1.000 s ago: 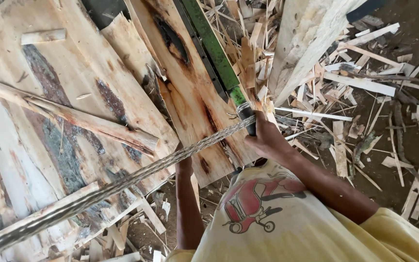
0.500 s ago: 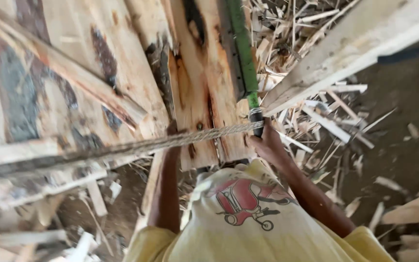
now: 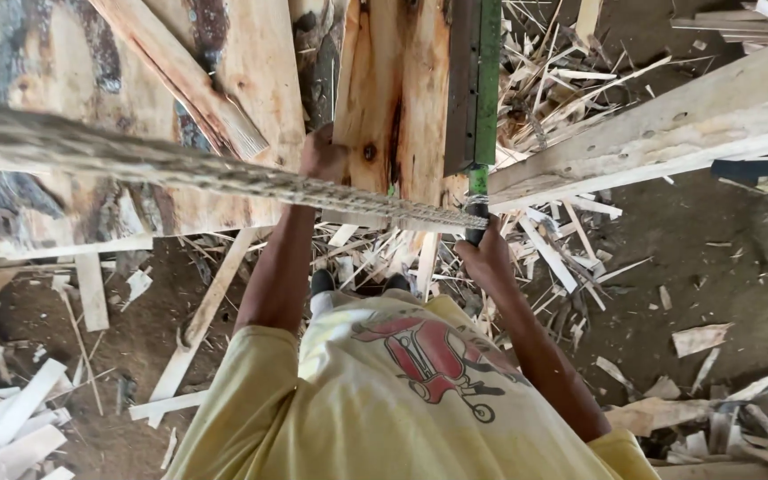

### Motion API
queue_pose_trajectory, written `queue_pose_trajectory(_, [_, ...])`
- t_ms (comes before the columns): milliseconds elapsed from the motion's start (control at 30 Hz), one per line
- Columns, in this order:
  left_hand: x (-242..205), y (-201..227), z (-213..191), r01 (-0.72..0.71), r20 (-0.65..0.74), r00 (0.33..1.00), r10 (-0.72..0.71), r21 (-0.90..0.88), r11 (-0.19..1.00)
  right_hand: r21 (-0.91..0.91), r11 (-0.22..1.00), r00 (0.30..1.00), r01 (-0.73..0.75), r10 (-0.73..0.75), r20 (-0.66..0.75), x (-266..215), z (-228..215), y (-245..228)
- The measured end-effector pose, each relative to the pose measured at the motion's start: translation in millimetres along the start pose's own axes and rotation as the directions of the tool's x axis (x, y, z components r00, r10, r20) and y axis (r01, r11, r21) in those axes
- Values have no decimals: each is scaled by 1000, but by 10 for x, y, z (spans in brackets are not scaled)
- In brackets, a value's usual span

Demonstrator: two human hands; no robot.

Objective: Peeling and handling thin strips of wood veneer from a rotating log or machine in a workshop.

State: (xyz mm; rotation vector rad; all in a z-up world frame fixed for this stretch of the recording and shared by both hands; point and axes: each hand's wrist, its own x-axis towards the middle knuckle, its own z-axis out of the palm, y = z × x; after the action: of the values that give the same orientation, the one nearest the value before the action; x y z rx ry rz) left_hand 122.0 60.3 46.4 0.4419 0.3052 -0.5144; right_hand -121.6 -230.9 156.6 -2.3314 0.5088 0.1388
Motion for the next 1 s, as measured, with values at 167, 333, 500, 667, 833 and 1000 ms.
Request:
queue_pose_trajectory(167, [-2,-33,-143,-197,46,979,199,473,859,185,967,981,-174,154,117,-133,-499,-638])
queue_pose_trajectory(333, [129,-43,-653,-349,209,903,375,866,358,206,938,961,-278,272,57,-49,-97,-419])
queue_pose_trajectory(500, [300,-98,-598,-322,237,892,385,931,172,130,987,995,-96,92,33,127,658,611])
queue_pose_trajectory(667, [26,17,-57,-1,-73,962,262,962,274,227,971,997,-77,76,16,2,249,147])
queue_pose_trajectory(833, [-190,-78,242,221,-211,914,346,975,10,293,943,988,-155,139,75,-113,-176,-448])
queue_pose_trajectory(1000, [-291,-643,707,141,176,902,395,743,-654,481,871,994,-102,72,81,-210,-420,-605])
